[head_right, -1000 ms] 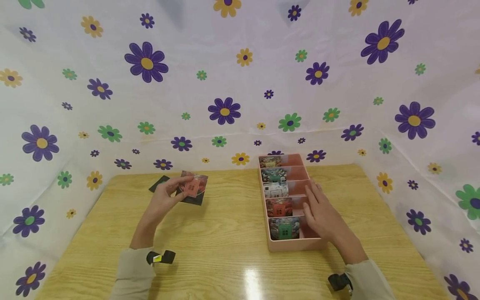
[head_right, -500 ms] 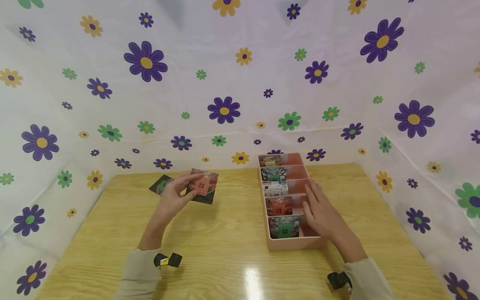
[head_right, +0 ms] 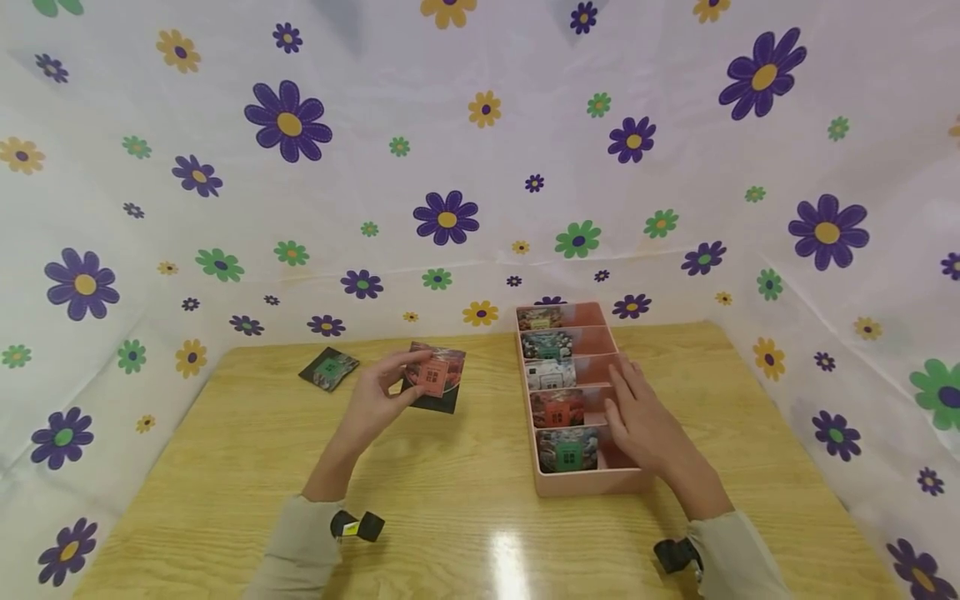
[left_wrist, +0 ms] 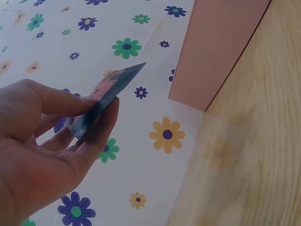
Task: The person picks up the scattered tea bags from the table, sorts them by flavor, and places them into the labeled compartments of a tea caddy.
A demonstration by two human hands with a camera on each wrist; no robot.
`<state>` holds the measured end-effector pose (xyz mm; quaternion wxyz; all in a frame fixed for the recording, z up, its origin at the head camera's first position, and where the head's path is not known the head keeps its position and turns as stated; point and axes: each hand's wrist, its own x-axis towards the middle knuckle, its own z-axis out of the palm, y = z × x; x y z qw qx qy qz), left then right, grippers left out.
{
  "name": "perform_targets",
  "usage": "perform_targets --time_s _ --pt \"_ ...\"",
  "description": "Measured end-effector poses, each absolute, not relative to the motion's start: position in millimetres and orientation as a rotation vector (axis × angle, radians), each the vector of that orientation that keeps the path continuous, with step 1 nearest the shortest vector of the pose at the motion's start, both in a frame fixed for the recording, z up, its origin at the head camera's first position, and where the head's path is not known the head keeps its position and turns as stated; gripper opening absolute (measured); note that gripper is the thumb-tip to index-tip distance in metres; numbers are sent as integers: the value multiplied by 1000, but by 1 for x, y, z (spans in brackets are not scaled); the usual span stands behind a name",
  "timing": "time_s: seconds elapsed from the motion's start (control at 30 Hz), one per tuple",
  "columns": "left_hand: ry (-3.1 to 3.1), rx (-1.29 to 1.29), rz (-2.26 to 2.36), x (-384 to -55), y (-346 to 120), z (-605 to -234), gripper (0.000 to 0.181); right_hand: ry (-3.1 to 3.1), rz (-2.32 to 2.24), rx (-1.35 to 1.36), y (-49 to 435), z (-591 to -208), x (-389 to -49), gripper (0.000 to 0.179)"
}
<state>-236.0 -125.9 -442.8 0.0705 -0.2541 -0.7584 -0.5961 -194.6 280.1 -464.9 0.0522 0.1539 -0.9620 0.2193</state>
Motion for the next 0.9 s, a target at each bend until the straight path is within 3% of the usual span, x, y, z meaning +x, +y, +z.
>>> perform_targets --time_s 0.47,0.9 --pt "-2211 -742 -1806 -235 -100 -447 49 -2908 667 477 279 -466 -194 61" --pt "-2138 -766 -1921 -218 -75 -426 41 -2916 651 461 280 -468 -196 62"
